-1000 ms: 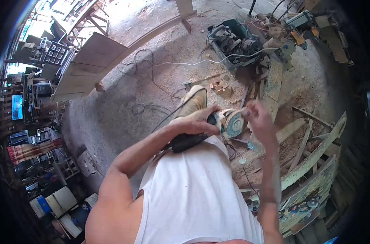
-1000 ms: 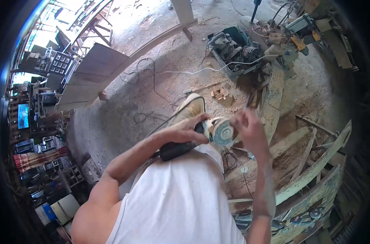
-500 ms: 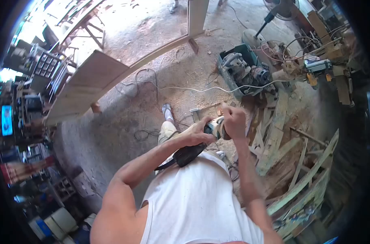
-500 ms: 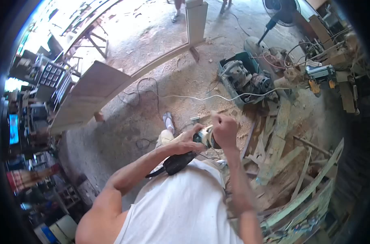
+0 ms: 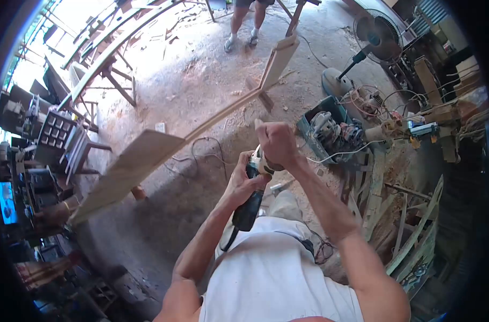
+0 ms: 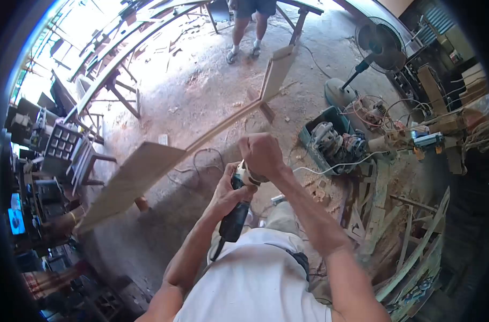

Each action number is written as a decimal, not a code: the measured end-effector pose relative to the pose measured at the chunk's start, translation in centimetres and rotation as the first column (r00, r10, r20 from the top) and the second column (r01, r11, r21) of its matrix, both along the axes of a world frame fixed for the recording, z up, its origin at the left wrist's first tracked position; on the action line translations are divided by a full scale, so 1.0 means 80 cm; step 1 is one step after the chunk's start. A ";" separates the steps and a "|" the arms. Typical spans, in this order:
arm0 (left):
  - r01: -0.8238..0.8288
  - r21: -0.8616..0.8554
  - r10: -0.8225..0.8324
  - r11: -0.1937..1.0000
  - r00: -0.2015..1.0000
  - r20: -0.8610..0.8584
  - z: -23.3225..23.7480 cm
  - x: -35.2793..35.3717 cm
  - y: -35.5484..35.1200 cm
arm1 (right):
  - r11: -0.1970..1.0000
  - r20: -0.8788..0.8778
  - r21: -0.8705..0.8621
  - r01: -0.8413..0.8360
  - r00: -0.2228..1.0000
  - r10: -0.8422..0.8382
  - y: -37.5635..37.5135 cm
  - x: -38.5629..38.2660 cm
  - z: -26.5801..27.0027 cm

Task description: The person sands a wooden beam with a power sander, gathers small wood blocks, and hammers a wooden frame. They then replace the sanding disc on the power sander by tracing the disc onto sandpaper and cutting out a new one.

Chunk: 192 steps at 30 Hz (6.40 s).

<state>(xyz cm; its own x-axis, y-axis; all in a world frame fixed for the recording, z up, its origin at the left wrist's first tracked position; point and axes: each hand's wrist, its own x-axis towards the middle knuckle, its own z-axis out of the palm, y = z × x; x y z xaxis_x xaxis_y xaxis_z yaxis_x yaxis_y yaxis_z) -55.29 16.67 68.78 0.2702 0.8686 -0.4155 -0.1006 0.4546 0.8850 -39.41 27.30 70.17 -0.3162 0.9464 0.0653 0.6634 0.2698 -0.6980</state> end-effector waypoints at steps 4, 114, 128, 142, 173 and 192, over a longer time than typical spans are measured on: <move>-0.078 0.078 0.074 0.994 0.996 0.051 -0.058 -0.001 0.058 | 0.997 0.070 0.057 -0.050 0.997 0.046 0.084 -0.017 -0.019; 0.713 -0.638 -0.540 -0.290 -0.672 -0.506 -0.412 0.832 0.044 | -0.594 0.251 -0.595 0.542 -0.577 -0.777 -0.853 0.495 -0.415; 0.908 -0.319 -0.835 0.271 0.057 -0.547 -0.279 0.995 -0.165 | -0.761 0.323 -0.068 0.645 -0.707 -0.629 -1.265 1.131 -0.203; 0.796 -0.471 -0.719 0.380 -0.066 -0.692 -0.216 0.991 -0.506 | -0.788 0.328 -0.247 0.564 -0.717 -0.615 -1.536 1.438 -0.317; 0.998 -0.010 -0.971 -0.056 -0.052 0.234 -0.117 1.227 -0.565 | 0.174 0.597 0.012 0.985 0.132 -0.791 -0.948 1.110 -0.050; 0.955 -0.060 -0.889 -0.291 -0.246 0.386 -0.107 1.202 -0.567 | -0.187 0.319 0.260 0.947 -0.267 -0.909 -0.917 1.037 -0.043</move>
